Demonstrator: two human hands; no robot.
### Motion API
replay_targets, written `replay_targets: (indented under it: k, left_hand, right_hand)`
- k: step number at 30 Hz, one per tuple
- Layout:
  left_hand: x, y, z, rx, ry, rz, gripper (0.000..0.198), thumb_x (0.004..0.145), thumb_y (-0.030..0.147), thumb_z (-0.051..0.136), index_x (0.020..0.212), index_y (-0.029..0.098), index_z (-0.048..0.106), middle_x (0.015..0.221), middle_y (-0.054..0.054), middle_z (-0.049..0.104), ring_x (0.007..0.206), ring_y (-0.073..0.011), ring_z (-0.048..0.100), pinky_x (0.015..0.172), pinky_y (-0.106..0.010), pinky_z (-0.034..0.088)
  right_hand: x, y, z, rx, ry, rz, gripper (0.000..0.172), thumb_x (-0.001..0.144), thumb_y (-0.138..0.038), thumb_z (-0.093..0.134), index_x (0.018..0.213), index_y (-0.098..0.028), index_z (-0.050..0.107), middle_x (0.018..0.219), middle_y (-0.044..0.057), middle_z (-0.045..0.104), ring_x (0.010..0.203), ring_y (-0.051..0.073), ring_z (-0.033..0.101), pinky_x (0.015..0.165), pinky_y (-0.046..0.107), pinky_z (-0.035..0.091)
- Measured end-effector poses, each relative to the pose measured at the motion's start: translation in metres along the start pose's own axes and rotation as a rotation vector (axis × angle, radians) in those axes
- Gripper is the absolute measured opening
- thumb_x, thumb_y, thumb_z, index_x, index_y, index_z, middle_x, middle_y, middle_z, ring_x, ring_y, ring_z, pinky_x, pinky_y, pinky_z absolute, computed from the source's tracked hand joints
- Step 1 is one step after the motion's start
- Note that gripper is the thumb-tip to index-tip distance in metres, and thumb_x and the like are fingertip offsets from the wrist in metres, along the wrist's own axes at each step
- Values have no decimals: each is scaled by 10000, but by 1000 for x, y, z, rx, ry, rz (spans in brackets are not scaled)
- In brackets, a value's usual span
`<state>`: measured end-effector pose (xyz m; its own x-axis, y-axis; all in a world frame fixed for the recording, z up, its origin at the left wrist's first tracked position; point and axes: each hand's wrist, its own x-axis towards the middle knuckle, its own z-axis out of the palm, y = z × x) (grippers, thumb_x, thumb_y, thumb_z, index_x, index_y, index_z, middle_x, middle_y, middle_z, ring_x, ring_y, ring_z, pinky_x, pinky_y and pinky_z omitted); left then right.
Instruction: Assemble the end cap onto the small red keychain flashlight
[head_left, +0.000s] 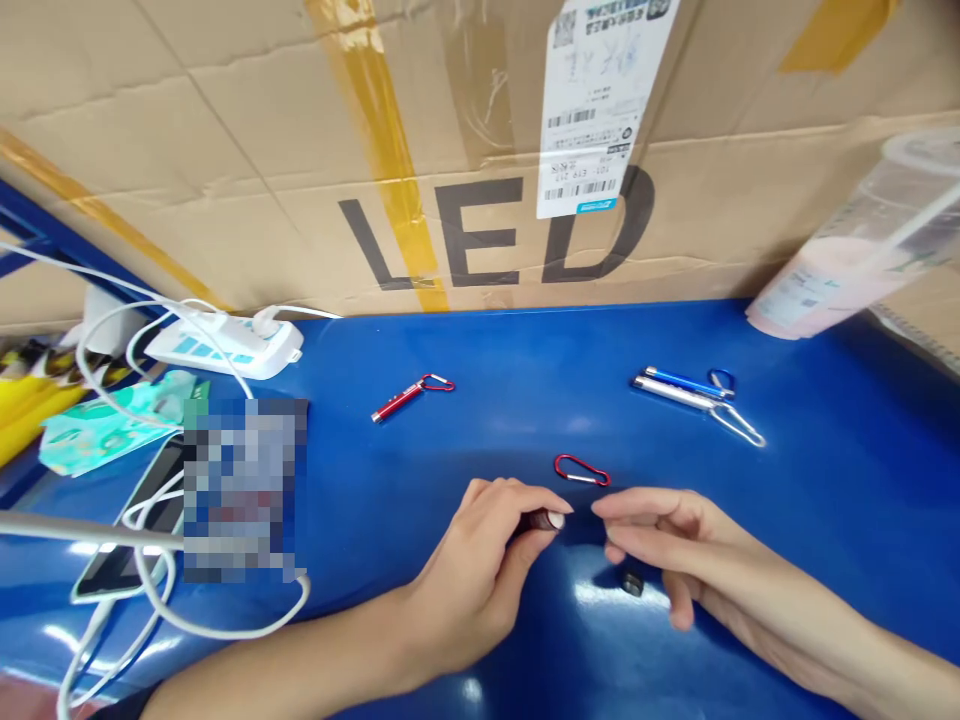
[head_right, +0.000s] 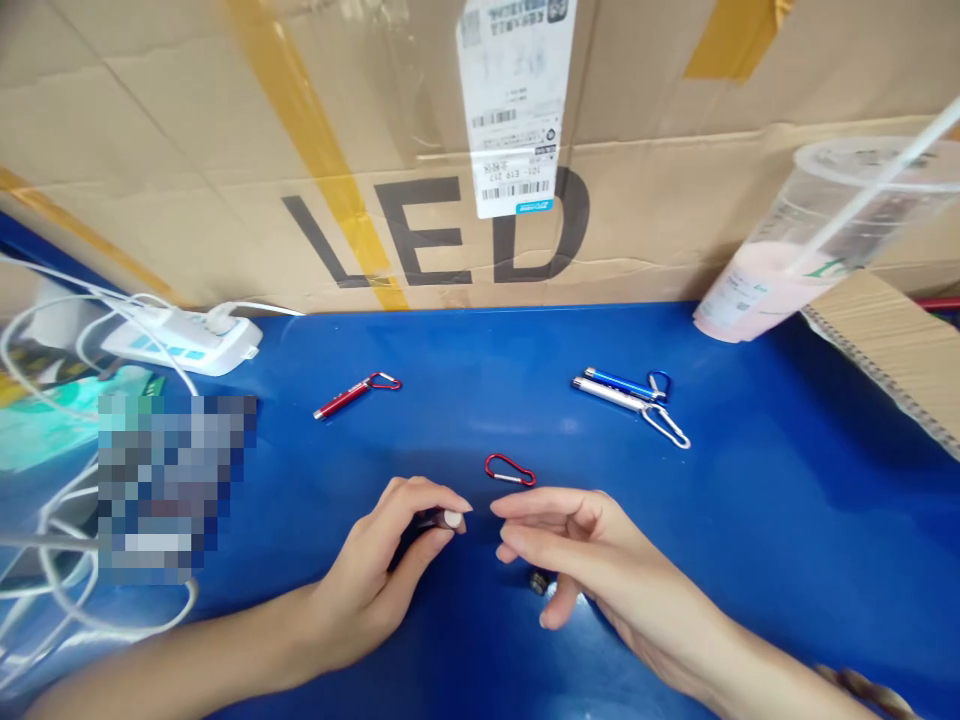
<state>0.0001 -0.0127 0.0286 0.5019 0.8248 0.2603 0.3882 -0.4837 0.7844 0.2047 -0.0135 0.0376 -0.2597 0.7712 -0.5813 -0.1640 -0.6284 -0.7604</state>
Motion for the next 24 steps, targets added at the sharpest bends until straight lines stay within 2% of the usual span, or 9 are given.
replay_targets:
  k: [4, 8, 13, 15, 17, 19, 21, 24]
  left_hand:
    - [0, 1, -1, 5, 9, 3, 239, 896, 41, 429, 1059, 191, 519, 881, -26, 633, 784, -153, 566, 731, -275, 429]
    - [-1, 1, -1, 1, 10, 0, 215, 907, 63, 429, 1056, 179, 531, 870, -33, 640, 783, -157, 565, 730, -281, 434]
    - [-2, 1, 0, -3, 6, 18, 209, 912, 75, 434, 1061, 181, 536, 901, -40, 654, 794, -161, 568, 735, -288, 429]
    - [-2, 1, 0, -10, 10, 25, 216, 907, 65, 441, 1065, 181, 532, 918, -37, 657, 801, -157, 572, 745, -284, 423]
    - [-1, 0, 0, -11, 18, 33, 224, 899, 49, 454, 1067, 177, 528, 938, -34, 660, 808, -152, 574, 758, -279, 415]
    - [-1, 0, 0, -7, 26, 39, 225, 895, 44, 466, 1067, 176, 526, 947, -32, 661, 810, -149, 572, 767, -279, 407]
    - [-1, 0, 0, 1, 26, 33, 219, 897, 48, 468, 1064, 178, 526, 938, -29, 661, 812, -150, 572, 770, -279, 404]
    - [-2, 0, 1, 8, 24, 20, 217, 902, 58, 463, 1065, 188, 526, 927, -23, 663, 815, -150, 577, 771, -279, 406]
  right_hand:
    - [-3, 1, 7, -49, 59, -45, 237, 567, -356, 828, 749, -226, 750, 605, -2, 641, 543, 93, 572, 353, 85, 461]
    - [-5, 2, 14, -93, 141, -118, 263, 519, -368, 837, 716, -237, 724, 578, -19, 576, 535, 97, 548, 288, 68, 385]
    - [-4, 4, 12, -184, 103, -108, 304, 588, -465, 785, 775, -237, 715, 532, -66, 486, 299, -1, 285, 248, 99, 325]
    - [-4, 5, 11, -285, 109, -149, 281, 645, -474, 737, 800, -240, 718, 495, -72, 459, 290, 5, 264, 236, 106, 276]
    - [-4, 6, 11, -457, 147, -310, 221, 673, -430, 710, 775, -234, 720, 495, -48, 484, 321, 39, 345, 242, 129, 264]
    - [-4, 9, 10, -664, 193, -573, 139, 678, -353, 706, 743, -231, 720, 565, -12, 554, 372, 67, 427, 284, 169, 327]
    - [-4, 12, 9, -835, 211, -791, 98, 677, -294, 713, 755, -235, 718, 673, 12, 613, 394, 72, 455, 339, 204, 391]
    - [-3, 19, 6, -995, 176, -872, 114, 708, -283, 702, 816, -246, 707, 719, 13, 638, 368, 67, 432, 343, 219, 399]
